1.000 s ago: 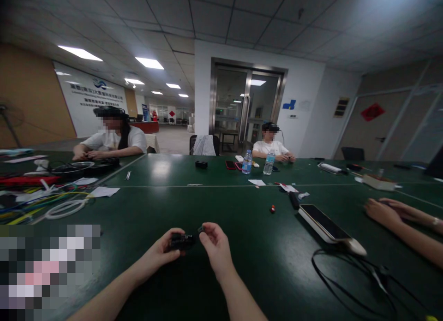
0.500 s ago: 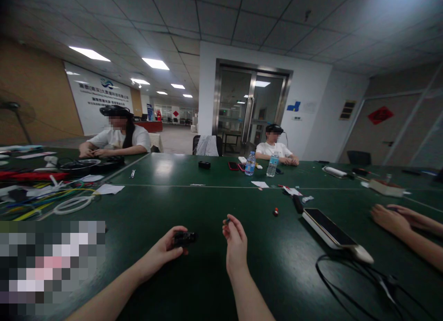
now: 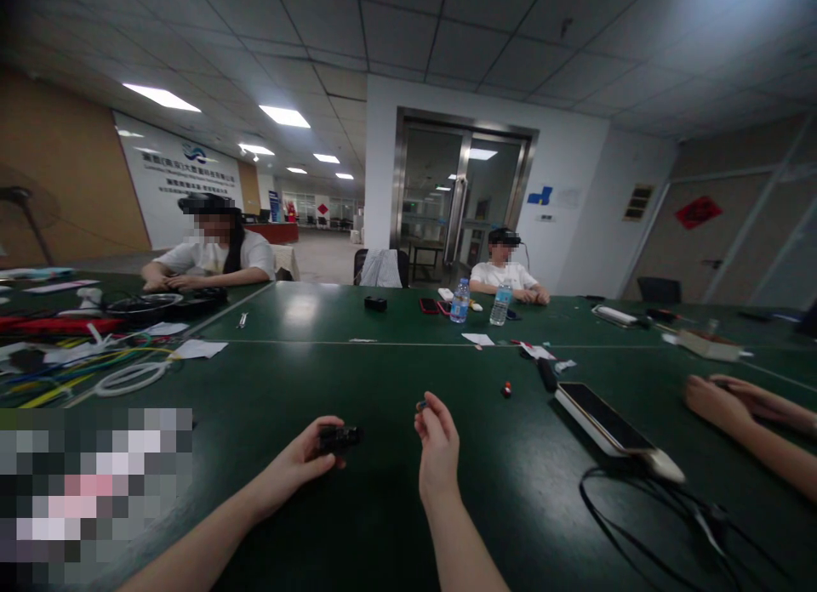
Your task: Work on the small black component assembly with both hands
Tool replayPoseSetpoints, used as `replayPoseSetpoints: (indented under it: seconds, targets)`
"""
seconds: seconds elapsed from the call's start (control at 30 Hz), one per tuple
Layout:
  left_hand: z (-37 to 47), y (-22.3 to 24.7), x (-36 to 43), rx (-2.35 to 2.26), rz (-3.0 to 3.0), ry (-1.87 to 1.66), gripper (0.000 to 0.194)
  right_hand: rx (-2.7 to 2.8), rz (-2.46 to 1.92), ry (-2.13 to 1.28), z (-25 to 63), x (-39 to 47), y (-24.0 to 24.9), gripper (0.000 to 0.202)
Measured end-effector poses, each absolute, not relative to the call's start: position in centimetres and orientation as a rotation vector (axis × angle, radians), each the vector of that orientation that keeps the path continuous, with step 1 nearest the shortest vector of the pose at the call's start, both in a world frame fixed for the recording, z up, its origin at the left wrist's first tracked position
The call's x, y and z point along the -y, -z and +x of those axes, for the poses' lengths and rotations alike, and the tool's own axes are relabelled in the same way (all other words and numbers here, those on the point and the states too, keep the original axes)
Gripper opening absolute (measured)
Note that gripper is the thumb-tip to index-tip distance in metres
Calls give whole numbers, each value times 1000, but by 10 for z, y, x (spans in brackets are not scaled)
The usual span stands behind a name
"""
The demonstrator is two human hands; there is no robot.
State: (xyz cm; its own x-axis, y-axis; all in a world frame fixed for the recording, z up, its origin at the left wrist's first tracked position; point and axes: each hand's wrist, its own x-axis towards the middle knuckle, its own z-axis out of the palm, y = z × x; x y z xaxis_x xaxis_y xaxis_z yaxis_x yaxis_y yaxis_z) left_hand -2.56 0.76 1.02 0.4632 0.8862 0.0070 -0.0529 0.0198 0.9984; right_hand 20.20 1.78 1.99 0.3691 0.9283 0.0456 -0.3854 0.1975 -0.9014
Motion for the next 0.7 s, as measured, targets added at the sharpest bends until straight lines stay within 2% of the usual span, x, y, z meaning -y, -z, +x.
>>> replayPoseSetpoints:
  seconds: [0.2, 0.37, 0.53, 0.7]
  targets:
    - [-22, -17, -5, -825, 1336, -866, 43, 883, -999, -1080, 195, -16, -15, 36]
    - [-20, -17, -4, -825, 1348, -893, 42, 1245, -1041, -1160, 183, -6, -19, 34]
    - [-17, -14, -5, -765, 1332, -912, 43, 1626, -1044, -1003, 171, 4, -24, 22]
    - [-16, -11, -7, -741, 1365, -895, 41, 1776, -1122, -949, 162, 4, -15, 23]
